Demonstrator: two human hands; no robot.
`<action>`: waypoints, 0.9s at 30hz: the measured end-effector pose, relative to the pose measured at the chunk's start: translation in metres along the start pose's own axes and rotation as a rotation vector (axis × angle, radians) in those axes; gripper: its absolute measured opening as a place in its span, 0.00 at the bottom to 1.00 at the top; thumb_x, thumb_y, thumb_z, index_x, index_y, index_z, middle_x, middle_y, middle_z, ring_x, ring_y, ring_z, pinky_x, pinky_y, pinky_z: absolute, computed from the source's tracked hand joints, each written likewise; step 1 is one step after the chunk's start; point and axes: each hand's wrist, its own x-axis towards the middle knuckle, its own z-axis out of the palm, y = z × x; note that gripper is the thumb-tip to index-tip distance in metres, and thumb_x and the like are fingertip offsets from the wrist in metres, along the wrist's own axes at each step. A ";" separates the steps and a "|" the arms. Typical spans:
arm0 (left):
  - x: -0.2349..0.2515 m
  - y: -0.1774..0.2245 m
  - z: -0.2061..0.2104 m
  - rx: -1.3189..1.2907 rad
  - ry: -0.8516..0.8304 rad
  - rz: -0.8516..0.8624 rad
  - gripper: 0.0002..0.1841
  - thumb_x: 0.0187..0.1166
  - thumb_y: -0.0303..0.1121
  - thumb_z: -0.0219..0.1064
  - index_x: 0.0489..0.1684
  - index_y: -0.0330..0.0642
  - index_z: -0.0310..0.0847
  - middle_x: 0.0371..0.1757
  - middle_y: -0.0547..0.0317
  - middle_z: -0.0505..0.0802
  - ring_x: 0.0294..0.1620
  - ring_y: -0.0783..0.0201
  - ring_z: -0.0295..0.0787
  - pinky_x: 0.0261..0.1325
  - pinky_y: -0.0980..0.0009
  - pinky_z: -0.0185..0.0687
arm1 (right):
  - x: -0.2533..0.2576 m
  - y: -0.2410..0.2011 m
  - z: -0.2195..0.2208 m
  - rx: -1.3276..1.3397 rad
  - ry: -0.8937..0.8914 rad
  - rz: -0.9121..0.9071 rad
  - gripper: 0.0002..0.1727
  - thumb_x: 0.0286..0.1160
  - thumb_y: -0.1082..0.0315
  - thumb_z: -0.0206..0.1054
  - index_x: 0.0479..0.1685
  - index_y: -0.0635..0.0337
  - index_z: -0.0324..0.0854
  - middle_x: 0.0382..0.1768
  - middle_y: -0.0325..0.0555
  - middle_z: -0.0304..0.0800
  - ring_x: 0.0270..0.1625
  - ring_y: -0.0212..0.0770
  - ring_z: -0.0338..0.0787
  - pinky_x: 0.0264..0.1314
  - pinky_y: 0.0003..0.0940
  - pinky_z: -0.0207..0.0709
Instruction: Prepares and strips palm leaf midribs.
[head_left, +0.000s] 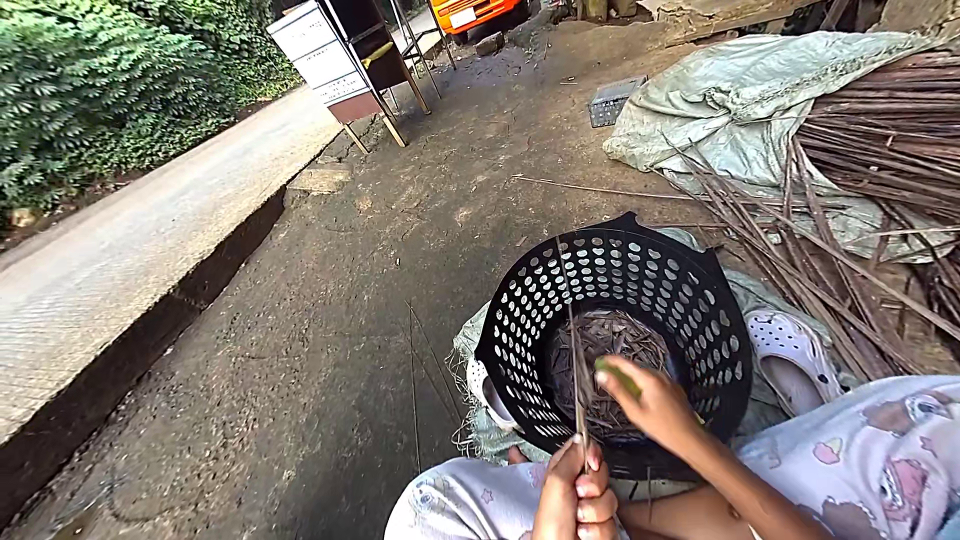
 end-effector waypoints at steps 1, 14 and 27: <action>-0.002 -0.004 -0.001 0.032 -0.005 -0.012 0.24 0.92 0.28 0.24 0.27 0.50 0.64 0.09 0.81 0.70 0.05 0.91 0.60 0.10 0.95 0.56 | 0.010 0.006 -0.006 0.045 0.012 0.089 0.21 0.85 0.63 0.60 0.57 0.77 0.85 0.35 0.71 0.90 0.39 0.71 0.90 0.43 0.71 0.76; 0.002 0.003 -0.015 -0.276 -0.198 -0.143 0.26 0.89 0.30 0.29 0.19 0.52 0.69 0.08 0.79 0.72 0.03 0.87 0.65 0.08 0.93 0.59 | -0.020 -0.002 -0.021 0.365 -0.420 -0.052 0.20 0.76 0.59 0.62 0.43 0.70 0.89 0.25 0.46 0.86 0.27 0.31 0.77 0.35 0.33 0.70; -0.004 0.002 -0.018 -0.416 -0.296 -0.173 0.26 0.89 0.29 0.32 0.19 0.48 0.72 0.08 0.76 0.74 0.04 0.85 0.68 0.09 0.92 0.63 | 0.016 0.017 -0.011 0.173 0.093 0.057 0.22 0.84 0.63 0.58 0.55 0.77 0.85 0.33 0.66 0.89 0.34 0.58 0.87 0.42 0.60 0.76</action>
